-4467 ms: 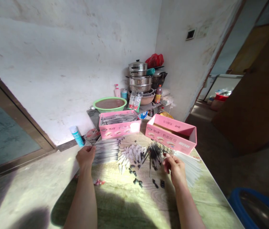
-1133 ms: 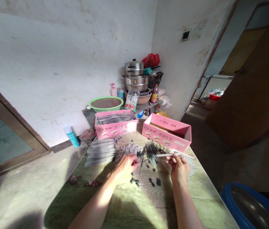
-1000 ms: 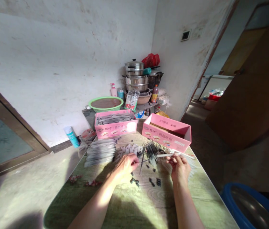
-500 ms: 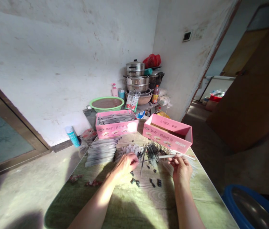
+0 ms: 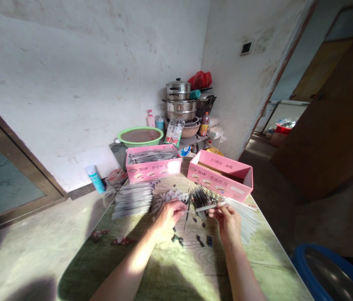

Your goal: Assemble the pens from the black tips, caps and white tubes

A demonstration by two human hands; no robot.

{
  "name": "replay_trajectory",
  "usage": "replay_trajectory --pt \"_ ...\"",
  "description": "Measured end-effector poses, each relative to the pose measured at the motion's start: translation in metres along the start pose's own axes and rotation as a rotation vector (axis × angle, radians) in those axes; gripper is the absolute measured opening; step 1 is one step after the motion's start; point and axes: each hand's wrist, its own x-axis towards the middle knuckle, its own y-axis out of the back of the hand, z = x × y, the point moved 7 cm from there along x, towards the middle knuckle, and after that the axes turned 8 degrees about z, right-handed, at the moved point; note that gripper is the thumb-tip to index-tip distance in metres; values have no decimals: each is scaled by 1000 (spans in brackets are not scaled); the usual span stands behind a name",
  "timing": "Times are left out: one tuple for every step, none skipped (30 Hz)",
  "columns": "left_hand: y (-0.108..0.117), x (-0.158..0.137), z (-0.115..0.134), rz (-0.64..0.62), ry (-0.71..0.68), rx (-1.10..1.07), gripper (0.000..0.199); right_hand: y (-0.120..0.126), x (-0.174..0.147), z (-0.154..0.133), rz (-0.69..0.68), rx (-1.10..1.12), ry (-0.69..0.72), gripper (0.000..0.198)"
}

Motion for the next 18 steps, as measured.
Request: replay_trajectory --pt "0 1 0 13 24 -84 20 -1 0 4 -19 7 -35 34" --pt "1 2 -2 45 47 -153 24 -1 2 8 -28 25 -65 32" --pt "5 3 -4 94 65 -193 27 1 4 10 -27 52 -88 29" --pt "11 4 -6 154 73 -194 28 4 7 12 -18 82 -105 26" --pt "18 5 -8 211 71 -156 27 9 11 12 5 113 -104 24" --pt "25 5 -8 250 60 -90 25 13 14 11 30 133 -102 22" --pt "30 5 -9 262 49 -5 23 16 16 11 43 147 -99 22" --pt "33 5 -10 245 44 84 21 17 17 11 42 153 -103 21" --pt "33 4 -11 203 43 166 19 15 17 11 26 153 -111 22" --pt "32 4 -12 148 46 233 17 13 15 12 3 150 -122 22" --pt "29 2 -14 89 48 286 15 9 12 13 -23 147 -135 23" --pt "25 1 -16 31 47 328 13 6 10 13 -41 148 -143 24" --pt "20 -1 -17 -17 39 364 11 3 7 14 -52 153 -155 24" --pt "16 -2 -19 -54 30 398 10 1 5 14 -55 160 -165 25" --pt "12 -3 -21 -78 23 429 9 0 4 14 -52 167 -175 25" --pt "9 -4 -22 -94 20 456 8 0 3 14 -46 173 -185 26" --pt "6 -5 -24 -106 21 476 6 0 3 13 -38 179 -191 26" --pt "4 -6 -25 -116 26 487 5 0 3 12 -33 182 -193 27"
